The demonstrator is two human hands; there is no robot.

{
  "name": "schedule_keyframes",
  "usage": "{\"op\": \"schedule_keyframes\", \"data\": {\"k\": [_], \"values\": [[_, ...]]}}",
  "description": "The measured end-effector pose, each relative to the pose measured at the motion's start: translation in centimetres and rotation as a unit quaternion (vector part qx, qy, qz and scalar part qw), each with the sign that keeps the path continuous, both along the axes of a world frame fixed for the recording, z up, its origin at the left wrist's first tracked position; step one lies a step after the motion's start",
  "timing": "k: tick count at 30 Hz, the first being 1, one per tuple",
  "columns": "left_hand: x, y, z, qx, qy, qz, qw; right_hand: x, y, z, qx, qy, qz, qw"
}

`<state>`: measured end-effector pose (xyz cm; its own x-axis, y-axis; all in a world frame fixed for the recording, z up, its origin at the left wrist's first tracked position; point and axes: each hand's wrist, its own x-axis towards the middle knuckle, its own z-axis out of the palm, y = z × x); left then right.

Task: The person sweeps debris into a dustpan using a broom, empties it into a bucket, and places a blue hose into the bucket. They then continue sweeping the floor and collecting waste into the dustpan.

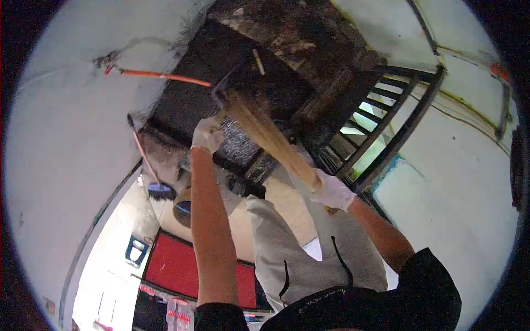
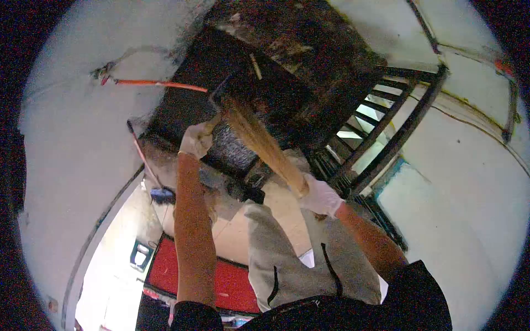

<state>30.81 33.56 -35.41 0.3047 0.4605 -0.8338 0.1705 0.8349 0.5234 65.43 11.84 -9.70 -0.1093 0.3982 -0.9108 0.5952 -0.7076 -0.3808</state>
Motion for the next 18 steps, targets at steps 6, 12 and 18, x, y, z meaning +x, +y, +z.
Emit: {"op": "schedule_keyframes", "data": {"k": [6,12,18], "values": [[3.3,2.3,7.8,-0.231,-0.089,0.227,0.942,0.2,3.5,-2.8,0.068,-0.079,-0.036,0.994],[3.2,2.3,6.7,-0.274,-0.059,0.272,0.921,-0.9,5.7,-11.0,0.056,-0.12,0.035,0.991],[4.0,2.3,9.4,-0.201,-0.072,0.242,0.946,-1.6,1.7,-6.9,-0.005,0.016,0.003,1.0]]}}
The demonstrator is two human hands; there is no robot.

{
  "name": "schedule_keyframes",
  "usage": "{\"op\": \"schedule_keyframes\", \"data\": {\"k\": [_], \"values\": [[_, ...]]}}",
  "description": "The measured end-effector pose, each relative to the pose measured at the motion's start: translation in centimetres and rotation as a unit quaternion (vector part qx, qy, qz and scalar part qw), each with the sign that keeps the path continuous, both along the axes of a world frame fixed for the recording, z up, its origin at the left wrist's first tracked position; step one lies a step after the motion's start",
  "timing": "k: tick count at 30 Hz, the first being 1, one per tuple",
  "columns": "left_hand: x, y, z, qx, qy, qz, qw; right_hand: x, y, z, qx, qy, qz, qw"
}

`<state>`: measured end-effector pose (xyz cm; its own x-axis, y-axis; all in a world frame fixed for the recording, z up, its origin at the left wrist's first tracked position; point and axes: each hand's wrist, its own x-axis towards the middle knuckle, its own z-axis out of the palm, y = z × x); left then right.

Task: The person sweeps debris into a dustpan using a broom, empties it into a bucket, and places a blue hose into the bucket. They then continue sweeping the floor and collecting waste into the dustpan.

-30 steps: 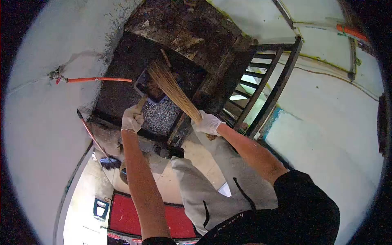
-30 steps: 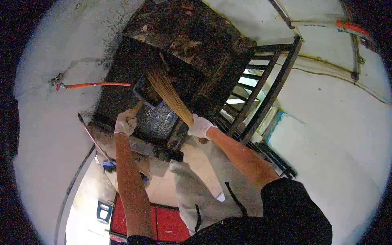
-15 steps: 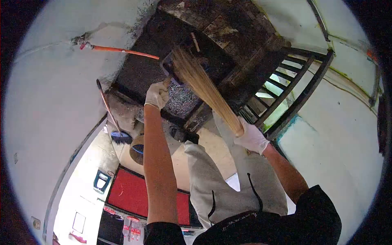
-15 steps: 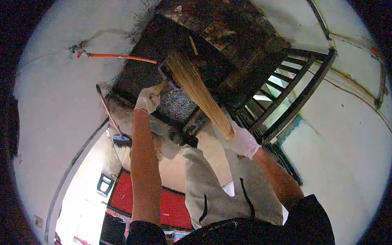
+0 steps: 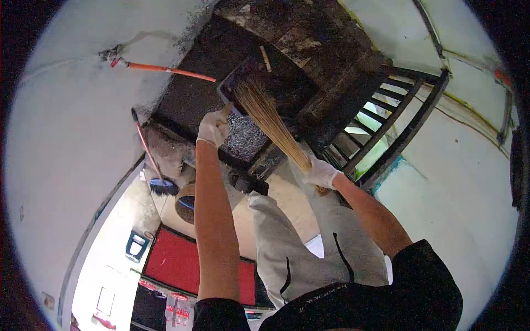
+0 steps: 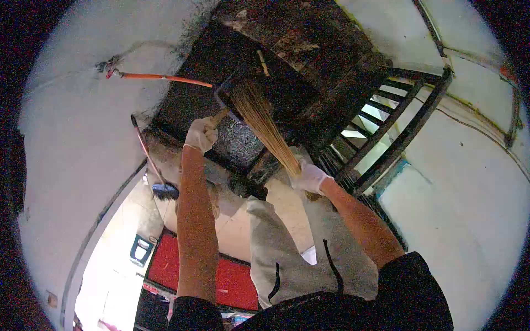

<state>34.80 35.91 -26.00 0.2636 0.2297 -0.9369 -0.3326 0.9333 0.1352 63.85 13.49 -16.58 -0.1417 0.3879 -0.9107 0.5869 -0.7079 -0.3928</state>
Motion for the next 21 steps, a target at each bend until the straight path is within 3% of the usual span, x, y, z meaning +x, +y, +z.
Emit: {"op": "schedule_keyframes", "data": {"k": [3,5,9,12,14,19,21], "values": [[0.1,0.6,-0.2,-0.021,-0.03,-0.013,0.999,1.4,-2.3,0.3,-0.042,0.01,-0.023,0.999],[0.9,0.5,0.7,-0.013,0.073,-0.014,0.997,2.8,-1.9,2.6,-0.034,0.004,-0.042,0.999],[-0.5,-0.1,-2.4,-0.014,0.036,-0.017,0.999,4.2,0.3,8.0,0.006,0.004,-0.188,0.982],[0.4,0.2,-1.4,-0.042,0.081,-0.015,0.996,5.9,1.4,4.2,0.018,0.011,-0.226,0.974],[0.0,-0.3,-1.7,0.002,0.021,0.015,1.0,6.6,3.8,1.2,-0.005,0.012,-0.235,0.972],[-0.6,0.0,-1.8,-0.024,0.024,-0.023,0.999,3.8,4.9,-3.5,-0.042,0.03,-0.106,0.993],[-0.9,-0.2,-2.0,0.015,0.005,-0.045,0.999,2.8,3.2,-4.3,-0.083,0.013,-0.136,0.987]]}}
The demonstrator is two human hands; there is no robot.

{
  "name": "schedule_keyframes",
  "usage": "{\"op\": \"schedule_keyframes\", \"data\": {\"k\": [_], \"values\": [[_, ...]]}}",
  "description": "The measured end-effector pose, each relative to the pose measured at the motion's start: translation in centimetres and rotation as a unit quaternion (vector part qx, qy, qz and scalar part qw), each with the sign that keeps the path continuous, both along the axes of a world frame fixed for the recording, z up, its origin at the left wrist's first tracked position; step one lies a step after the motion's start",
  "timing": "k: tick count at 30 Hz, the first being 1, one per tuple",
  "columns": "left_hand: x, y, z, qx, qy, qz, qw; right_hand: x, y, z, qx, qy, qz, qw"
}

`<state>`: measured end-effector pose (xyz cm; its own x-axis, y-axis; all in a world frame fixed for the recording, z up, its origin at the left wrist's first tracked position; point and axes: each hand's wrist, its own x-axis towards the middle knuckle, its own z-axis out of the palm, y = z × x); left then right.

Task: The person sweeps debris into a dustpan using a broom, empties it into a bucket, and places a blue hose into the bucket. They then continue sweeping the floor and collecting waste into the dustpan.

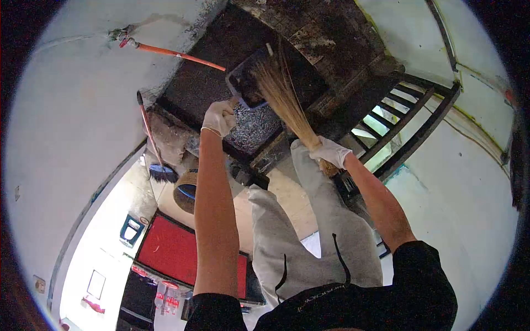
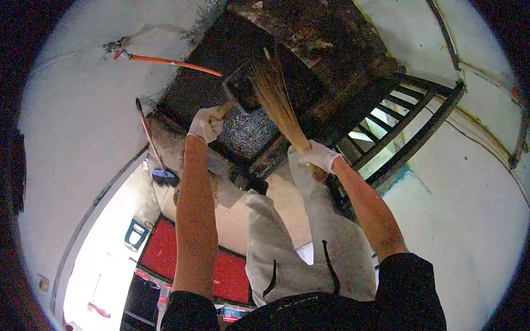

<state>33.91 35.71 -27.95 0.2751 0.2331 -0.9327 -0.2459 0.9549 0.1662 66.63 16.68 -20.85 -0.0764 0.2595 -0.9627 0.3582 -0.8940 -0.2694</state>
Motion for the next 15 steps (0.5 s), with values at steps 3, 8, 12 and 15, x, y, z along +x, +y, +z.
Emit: {"op": "schedule_keyframes", "data": {"k": [3,8,12,15], "values": [[0.3,0.1,0.8,-0.028,0.05,0.056,0.997,-0.1,-1.9,0.6,-0.036,0.143,-0.043,0.988],[0.5,0.7,1.5,-0.042,0.01,0.028,0.999,0.6,-2.8,5.2,-0.024,0.149,-0.072,0.986],[-0.2,-0.7,1.1,0.031,0.029,0.053,0.998,1.7,-2.4,8.6,0.03,0.126,-0.142,0.981],[0.4,0.0,2.2,0.057,0.022,-0.031,0.998,1.8,-0.2,9.0,0.066,0.04,-0.113,0.991]]}}
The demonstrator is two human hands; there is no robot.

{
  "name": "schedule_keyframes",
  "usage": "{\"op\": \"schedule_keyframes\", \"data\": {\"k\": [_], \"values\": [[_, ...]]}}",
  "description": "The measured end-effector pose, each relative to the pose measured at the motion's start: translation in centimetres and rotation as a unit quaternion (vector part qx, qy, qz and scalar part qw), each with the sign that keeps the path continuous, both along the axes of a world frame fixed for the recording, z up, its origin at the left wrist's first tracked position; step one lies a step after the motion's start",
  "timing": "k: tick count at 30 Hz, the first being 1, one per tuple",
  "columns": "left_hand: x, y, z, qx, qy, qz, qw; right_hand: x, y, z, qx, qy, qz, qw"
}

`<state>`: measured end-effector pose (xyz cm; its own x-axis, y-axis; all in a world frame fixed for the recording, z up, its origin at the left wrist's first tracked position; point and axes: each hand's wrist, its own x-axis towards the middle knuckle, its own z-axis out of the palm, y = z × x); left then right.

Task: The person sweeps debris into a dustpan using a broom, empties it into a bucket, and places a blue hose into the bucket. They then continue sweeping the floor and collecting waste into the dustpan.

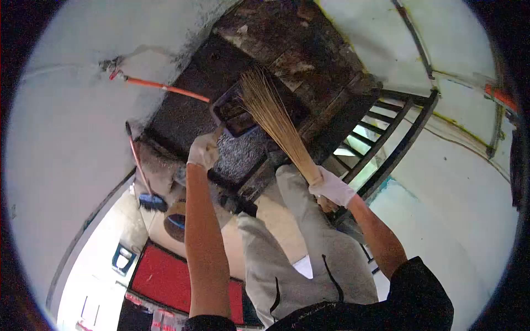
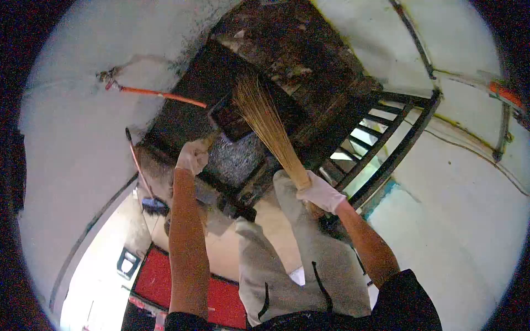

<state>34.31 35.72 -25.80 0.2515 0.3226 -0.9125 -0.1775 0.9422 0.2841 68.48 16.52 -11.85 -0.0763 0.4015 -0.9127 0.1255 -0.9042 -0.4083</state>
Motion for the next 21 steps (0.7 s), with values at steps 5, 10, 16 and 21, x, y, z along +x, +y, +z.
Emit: {"op": "schedule_keyframes", "data": {"k": [5,10,16,21], "values": [[-1.5,-1.7,-3.3,-0.044,-0.043,0.095,0.994,-0.3,0.1,-9.8,-0.025,-0.025,0.128,0.991],[-2.1,-0.3,-4.1,-0.011,-0.067,-0.033,0.997,-2.8,-2.7,-9.7,-0.036,0.045,0.083,0.995],[-0.3,-1.1,-2.1,-0.028,0.073,0.055,0.995,1.9,-1.4,-1.4,-0.063,0.049,0.127,0.989],[-0.7,-0.2,-0.7,-0.051,-0.011,0.045,0.998,6.0,-1.3,4.0,-0.043,-0.022,0.159,0.986]]}}
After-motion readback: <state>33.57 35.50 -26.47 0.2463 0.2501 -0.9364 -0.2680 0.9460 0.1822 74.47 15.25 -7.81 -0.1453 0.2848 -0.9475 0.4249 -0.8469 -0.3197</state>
